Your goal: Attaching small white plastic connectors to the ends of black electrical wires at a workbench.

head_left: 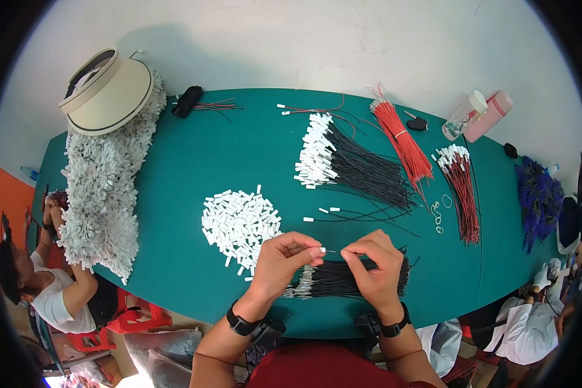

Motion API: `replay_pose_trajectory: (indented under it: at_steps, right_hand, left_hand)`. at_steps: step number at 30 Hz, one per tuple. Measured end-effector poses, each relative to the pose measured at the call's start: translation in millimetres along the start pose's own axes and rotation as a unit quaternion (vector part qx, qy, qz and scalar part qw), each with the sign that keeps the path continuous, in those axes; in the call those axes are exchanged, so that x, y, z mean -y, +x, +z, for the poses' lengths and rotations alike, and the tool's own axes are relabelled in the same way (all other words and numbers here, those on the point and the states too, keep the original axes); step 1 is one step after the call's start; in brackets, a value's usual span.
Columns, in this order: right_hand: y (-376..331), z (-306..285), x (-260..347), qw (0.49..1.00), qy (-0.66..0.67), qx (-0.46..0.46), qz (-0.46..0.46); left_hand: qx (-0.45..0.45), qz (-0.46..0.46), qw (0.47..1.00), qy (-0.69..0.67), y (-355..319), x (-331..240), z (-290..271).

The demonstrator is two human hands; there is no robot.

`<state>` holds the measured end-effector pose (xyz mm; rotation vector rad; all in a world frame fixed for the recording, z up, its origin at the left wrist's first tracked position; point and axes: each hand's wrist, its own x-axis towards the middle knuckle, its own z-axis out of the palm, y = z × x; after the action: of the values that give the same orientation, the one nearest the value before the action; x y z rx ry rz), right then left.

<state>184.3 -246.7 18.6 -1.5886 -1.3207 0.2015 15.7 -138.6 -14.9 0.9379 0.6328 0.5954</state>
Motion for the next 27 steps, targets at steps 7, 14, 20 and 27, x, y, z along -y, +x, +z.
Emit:
replay_pose_trajectory:
  at_steps: [7, 14, 20, 27]
  right_hand:
    - [0.7, -0.5, 0.3, 1.0, -0.008, 0.004, -0.005]
    - [1.5, -1.1, 3.1, 1.0, -0.012, 0.009, -0.004]
    - [0.7, -1.9, 2.0, 1.0, -0.015, 0.004, -0.005]
    - [0.0, -0.6, 1.9, 1.0, -0.016, 0.001, -0.001]
  left_hand:
    - [0.0, 0.006, 1.0, 0.003, 0.0, 0.8, -0.2]
    - [-0.006, 0.016, 1.0, 0.024, -1.6, -0.8, 2.5]
    - [-0.007, 0.02, 1.0, 0.021, -1.6, 0.1, 1.4]
    - [-0.005, 0.017, 1.0, 0.019, -2.1, -0.1, 3.1]
